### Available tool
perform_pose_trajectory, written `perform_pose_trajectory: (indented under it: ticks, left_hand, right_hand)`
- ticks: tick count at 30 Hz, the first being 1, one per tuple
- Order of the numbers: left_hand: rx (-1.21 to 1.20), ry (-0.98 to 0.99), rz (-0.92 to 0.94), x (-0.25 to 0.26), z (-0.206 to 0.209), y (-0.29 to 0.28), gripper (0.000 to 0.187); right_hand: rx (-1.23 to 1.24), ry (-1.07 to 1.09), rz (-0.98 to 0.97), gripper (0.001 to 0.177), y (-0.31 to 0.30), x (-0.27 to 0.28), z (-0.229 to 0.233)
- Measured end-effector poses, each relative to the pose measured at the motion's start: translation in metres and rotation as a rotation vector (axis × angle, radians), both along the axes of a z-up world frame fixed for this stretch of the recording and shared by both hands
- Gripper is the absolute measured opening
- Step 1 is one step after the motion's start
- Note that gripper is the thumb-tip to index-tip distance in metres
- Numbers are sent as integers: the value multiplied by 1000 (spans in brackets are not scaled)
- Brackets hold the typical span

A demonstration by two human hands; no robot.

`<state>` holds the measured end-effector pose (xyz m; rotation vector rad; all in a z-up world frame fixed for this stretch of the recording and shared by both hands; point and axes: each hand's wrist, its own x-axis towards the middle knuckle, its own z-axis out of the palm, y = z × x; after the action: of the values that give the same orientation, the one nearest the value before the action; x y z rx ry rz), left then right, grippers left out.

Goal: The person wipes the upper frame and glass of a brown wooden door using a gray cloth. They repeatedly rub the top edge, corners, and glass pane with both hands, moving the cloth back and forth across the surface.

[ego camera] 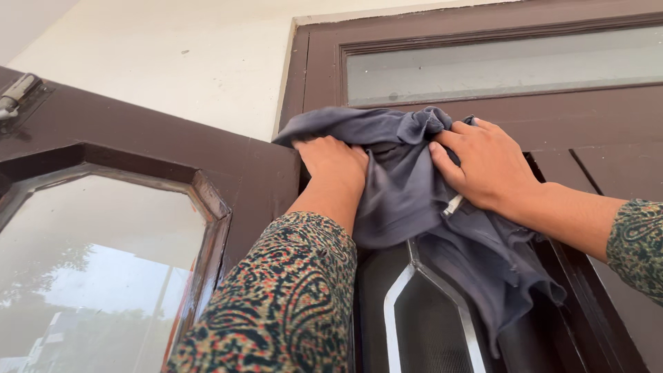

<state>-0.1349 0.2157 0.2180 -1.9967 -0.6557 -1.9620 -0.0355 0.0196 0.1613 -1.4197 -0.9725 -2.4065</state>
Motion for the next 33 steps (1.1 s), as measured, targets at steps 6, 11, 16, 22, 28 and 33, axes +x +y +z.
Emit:
perform_pose_trajectory:
  ticks: [6,11,16,22,28,33]
  left_hand:
    - [-105,-126,-29,19,7,-12,69]
    - [278,-455,-329,66,-17,-53,80]
    - [343,-353,-335,83,-39,-68,48]
    - [413,-62,-131,71,-76,-56,49]
    - [374,11,-6,55,-122,-29,79]
    - [236,2,59,54,-115,18,87]
  right_hand:
    - [20,-154,-9,40,-3,12,-10]
    - [54,-124,-18,34,1,26,-9]
    - [96,107,-30,21,-7,21,-12]
    - [19,144,-194,17,-22,-2,-20]
    - [-28,70,-234,16,-35,-5,-28]
    - [61,42,-274,30,-47,8,-28]
